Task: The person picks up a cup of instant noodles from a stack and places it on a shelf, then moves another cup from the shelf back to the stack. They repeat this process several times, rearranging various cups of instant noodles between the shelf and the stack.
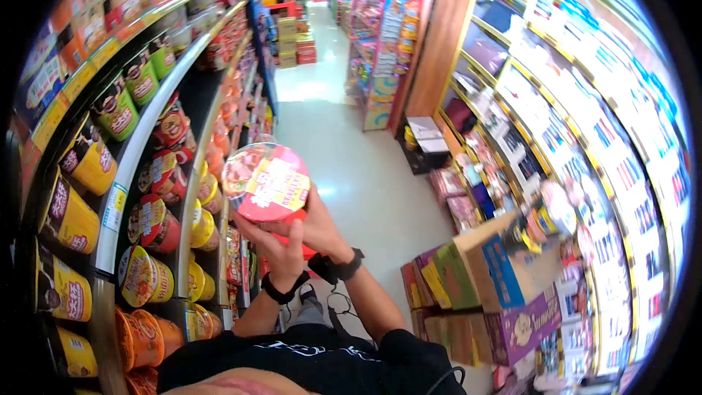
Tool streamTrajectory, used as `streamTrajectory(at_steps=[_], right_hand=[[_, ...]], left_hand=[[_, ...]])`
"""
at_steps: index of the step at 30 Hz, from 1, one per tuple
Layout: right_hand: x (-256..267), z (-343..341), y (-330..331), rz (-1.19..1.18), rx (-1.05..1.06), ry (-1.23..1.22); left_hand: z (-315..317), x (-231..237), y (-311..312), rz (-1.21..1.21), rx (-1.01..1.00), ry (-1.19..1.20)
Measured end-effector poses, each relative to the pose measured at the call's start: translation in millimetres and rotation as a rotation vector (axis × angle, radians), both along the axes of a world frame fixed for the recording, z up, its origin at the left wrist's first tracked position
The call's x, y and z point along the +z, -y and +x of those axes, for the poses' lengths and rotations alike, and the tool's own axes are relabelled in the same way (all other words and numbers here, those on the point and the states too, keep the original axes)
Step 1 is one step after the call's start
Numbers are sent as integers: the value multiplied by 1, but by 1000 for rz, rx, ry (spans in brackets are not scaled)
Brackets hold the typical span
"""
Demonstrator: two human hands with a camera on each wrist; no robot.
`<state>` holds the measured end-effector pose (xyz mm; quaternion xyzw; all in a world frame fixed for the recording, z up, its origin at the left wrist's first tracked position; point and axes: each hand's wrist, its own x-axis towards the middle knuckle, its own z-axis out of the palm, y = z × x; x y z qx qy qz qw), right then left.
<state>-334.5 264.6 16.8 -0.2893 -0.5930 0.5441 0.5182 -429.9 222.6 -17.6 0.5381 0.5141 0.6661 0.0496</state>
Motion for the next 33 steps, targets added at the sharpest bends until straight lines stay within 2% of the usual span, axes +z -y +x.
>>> streamTrajectory(at_steps=[2,4,5,7,10,11,14,19,22,24,25,28,30,33], right_hand=[[-3,49,40,28,-175,-54],[-7,96,86,20,-262,-131],[-9,118,109,24,-333,-95],[-12,158,160,27,-466,-74],[-20,204,225,16,-669,-74],[-17,217,246,14,-697,-177],[-9,245,300,65,-882,-119],[-23,276,356,44,-1085,-180],[-29,300,377,78,-1208,-140],[-30,317,390,3,-1275,-112],[-28,325,392,15,-1261,-249],[-29,363,406,-21,-1345,-256],[-22,391,414,-62,-1392,-251],[-5,436,429,-45,-1544,-54]], left_hand=[[39,3,29,-41,-188,5],[90,11,63,-54,-536,365],[105,7,77,-87,-597,345],[140,-3,111,-47,-571,43],[182,4,163,-25,-697,-102],[193,3,178,-53,-772,-100],[224,-11,206,-37,-910,-173],[269,-16,241,-114,-1207,-113],[300,-26,253,-130,-1302,-77],[321,-25,260,-149,-1338,-104],[333,-23,264,-169,-1348,-133],[377,-15,271,-208,-1471,-70],[409,-9,278,-161,-1453,-104],[462,3,291,-127,-1445,-121]])
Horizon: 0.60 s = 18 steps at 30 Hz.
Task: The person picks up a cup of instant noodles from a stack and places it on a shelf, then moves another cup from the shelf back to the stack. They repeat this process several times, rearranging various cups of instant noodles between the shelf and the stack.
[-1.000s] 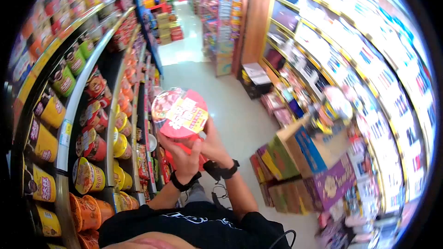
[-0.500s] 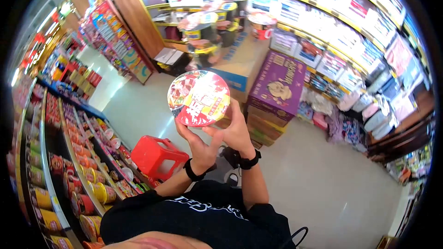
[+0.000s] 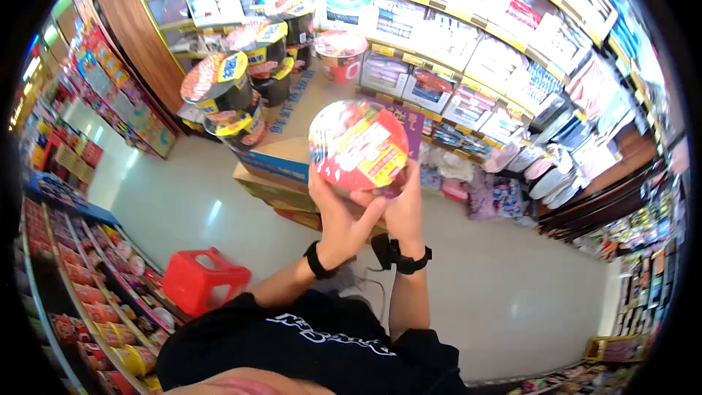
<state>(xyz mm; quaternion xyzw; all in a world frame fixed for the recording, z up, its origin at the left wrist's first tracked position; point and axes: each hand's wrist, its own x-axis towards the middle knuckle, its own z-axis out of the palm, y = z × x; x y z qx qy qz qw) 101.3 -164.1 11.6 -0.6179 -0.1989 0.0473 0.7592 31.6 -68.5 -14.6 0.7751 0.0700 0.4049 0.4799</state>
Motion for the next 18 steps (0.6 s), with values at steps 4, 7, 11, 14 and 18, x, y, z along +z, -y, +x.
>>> streamTrajectory(at_steps=[4,7,11,14,18], right_hand=[[32,56,31,-136,-94,63],[67,82,50,-426,-243,200],[102,118,61,-446,-328,311],[121,150,66,-577,-353,403],[129,201,44,-522,-245,416]], left_hand=[[63,19,25,-125,-97,66],[102,43,40,-307,-271,78],[157,60,61,-295,-290,154],[191,74,63,-359,-325,158],[234,84,37,-286,-224,243]])
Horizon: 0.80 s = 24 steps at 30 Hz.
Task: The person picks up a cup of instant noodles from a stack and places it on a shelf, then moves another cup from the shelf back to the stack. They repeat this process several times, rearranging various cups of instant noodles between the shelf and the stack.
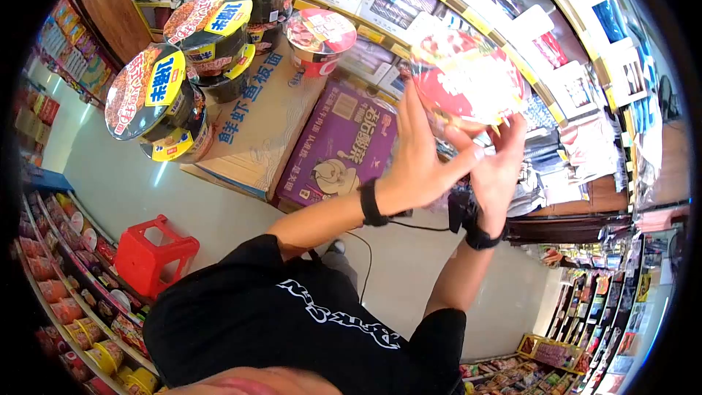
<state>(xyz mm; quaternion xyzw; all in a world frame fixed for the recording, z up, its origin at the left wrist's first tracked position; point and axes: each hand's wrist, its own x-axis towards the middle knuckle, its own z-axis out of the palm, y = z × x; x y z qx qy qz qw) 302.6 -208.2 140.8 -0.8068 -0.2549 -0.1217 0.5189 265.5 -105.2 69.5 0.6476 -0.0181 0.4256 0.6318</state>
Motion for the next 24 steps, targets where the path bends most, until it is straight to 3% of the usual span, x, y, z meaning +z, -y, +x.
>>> streamTrajectory(at_steps=[5,7,11,13,16,20,24], right_hand=[[-28,61,-61,261,245,-261],[-38,70,-94,250,280,-315],[-80,116,-139,193,401,-225],[-83,127,-161,270,529,-258],[-93,149,-187,282,645,-199],[-113,170,-204,370,769,-330],[-122,174,-204,340,764,-269]], left_hand=[[34,-3,-70,147,138,-76],[43,-10,-97,208,248,-120],[60,-20,-142,228,345,-175],[71,-27,-158,297,528,-78],[78,-34,-179,299,503,-135],[83,-44,-194,291,482,-230],[89,-51,-190,258,490,-285]])
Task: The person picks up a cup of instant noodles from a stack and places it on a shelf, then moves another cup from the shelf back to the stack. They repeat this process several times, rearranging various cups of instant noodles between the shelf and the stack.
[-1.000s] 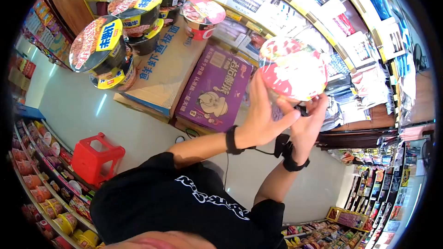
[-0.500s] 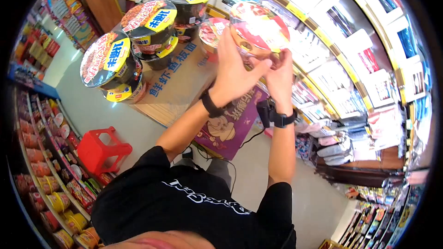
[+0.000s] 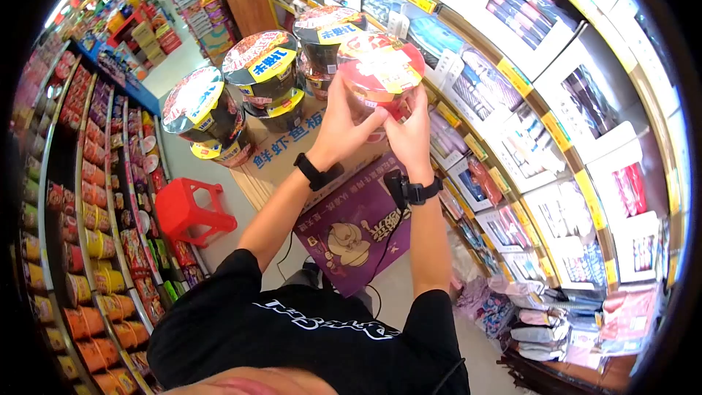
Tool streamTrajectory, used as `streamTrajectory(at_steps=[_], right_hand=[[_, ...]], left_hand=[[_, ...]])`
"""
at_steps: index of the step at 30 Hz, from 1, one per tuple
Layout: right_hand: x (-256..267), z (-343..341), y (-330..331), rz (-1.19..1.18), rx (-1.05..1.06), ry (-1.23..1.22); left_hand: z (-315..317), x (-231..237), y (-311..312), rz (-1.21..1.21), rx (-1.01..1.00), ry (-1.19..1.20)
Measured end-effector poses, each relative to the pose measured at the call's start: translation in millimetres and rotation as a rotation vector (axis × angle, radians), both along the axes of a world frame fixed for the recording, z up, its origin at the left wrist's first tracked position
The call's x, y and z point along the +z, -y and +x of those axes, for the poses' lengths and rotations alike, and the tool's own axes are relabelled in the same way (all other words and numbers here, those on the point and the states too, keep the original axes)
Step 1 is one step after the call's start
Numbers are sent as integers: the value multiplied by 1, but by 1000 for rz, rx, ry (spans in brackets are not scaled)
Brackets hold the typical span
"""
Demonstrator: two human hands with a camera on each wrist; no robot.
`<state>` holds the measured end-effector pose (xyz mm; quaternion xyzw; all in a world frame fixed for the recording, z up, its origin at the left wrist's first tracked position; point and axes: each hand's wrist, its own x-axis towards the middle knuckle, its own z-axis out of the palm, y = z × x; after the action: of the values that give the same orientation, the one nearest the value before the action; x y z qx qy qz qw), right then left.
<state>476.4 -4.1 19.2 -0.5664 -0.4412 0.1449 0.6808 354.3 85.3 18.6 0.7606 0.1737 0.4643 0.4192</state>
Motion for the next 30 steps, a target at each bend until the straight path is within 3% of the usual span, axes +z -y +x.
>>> streamTrajectory(at_steps=[5,7,11,14,19,24,29,30], right_hand=[[1,2,9,18,30,-9],[-1,4,11,39,47,-18],[-6,6,12,71,30,3],[-10,2,15,103,36,-28],[-22,-16,53,18,-50,-108],[-23,-77,123,-92,-20,-238],[-52,-181,147,-229,218,-282],[-58,-209,148,-210,314,-346]], left_hand=[[1,-4,13,35,126,-46],[-1,3,20,-145,47,-38],[1,-3,17,-88,97,-85],[-4,1,20,-121,17,-66],[-46,-3,52,111,215,-182],[-126,-28,115,-146,19,-113],[-216,-68,147,-375,-241,-170],[-234,-72,151,-299,-250,-186]])
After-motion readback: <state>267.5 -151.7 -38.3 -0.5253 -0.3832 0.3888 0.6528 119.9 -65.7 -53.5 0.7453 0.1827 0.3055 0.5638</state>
